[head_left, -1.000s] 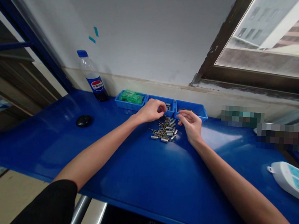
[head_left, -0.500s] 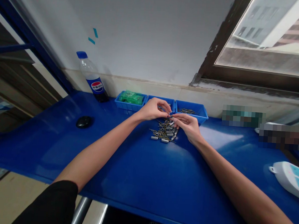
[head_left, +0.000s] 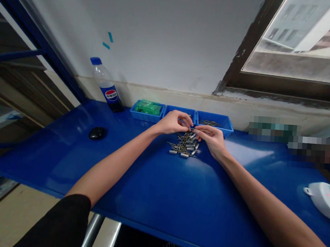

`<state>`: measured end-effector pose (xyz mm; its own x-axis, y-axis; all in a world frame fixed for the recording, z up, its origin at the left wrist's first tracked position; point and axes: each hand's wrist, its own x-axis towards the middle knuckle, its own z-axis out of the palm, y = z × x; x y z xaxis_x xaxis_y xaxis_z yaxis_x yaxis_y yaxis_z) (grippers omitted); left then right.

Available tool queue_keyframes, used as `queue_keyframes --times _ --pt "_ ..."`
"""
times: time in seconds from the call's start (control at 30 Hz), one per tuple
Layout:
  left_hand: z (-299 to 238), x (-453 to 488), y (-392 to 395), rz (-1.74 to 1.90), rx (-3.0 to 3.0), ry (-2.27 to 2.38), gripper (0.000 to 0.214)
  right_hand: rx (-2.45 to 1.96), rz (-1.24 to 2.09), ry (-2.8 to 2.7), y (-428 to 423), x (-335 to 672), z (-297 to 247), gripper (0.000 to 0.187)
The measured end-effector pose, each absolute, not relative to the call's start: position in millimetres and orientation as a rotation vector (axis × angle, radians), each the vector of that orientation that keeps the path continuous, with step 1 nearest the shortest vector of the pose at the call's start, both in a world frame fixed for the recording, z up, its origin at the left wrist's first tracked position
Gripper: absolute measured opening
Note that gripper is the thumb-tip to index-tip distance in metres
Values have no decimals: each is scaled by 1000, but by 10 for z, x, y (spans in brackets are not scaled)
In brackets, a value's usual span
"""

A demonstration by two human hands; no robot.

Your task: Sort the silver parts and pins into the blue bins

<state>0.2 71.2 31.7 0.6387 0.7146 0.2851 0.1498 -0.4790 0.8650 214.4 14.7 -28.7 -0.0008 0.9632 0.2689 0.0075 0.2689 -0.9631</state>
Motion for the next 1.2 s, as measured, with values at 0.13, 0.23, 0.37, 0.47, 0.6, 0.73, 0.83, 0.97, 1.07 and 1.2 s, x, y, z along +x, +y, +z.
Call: queue_keyframes --times 0.13,0.23,0.37,0.47,0.6,0.73,0.83,0.97,1.07,1.2 --pt "344 -59 719 744 2259 851 18 -1056 797 -1169 131 2143 -286 30" --pt "367 -121 730 476 2492 859 22 -1076 647 -1064 116 2160 -283 37" --pt "347 -134 736 227 2616 845 27 -1084 621 -1076 107 2184 -297 42" --pt "322 -109 716 182 2626 881 27 -1085 644 -1082 115 2188 -326 37" --pt "327 -109 685 169 2615 874 26 -1090 654 -1110 128 2188 -349 35" --pt "380 -141 679 226 2591 881 33 -1091 653 -1114 109 2162 -309 36" --pt "432 -150 684 296 2573 867 41 -1080 657 -1135 84 2130 -269 32" --pt "478 -138 680 414 2590 804 38 -1063 739 -1209 61 2110 -251 27" --pt "488 -124 668 519 2451 760 27 -1034 849 -1264 59 2121 -256 28" --pt "479 -104 657 685 2215 728 11 -982 1004 -1335 68 2141 -267 31"
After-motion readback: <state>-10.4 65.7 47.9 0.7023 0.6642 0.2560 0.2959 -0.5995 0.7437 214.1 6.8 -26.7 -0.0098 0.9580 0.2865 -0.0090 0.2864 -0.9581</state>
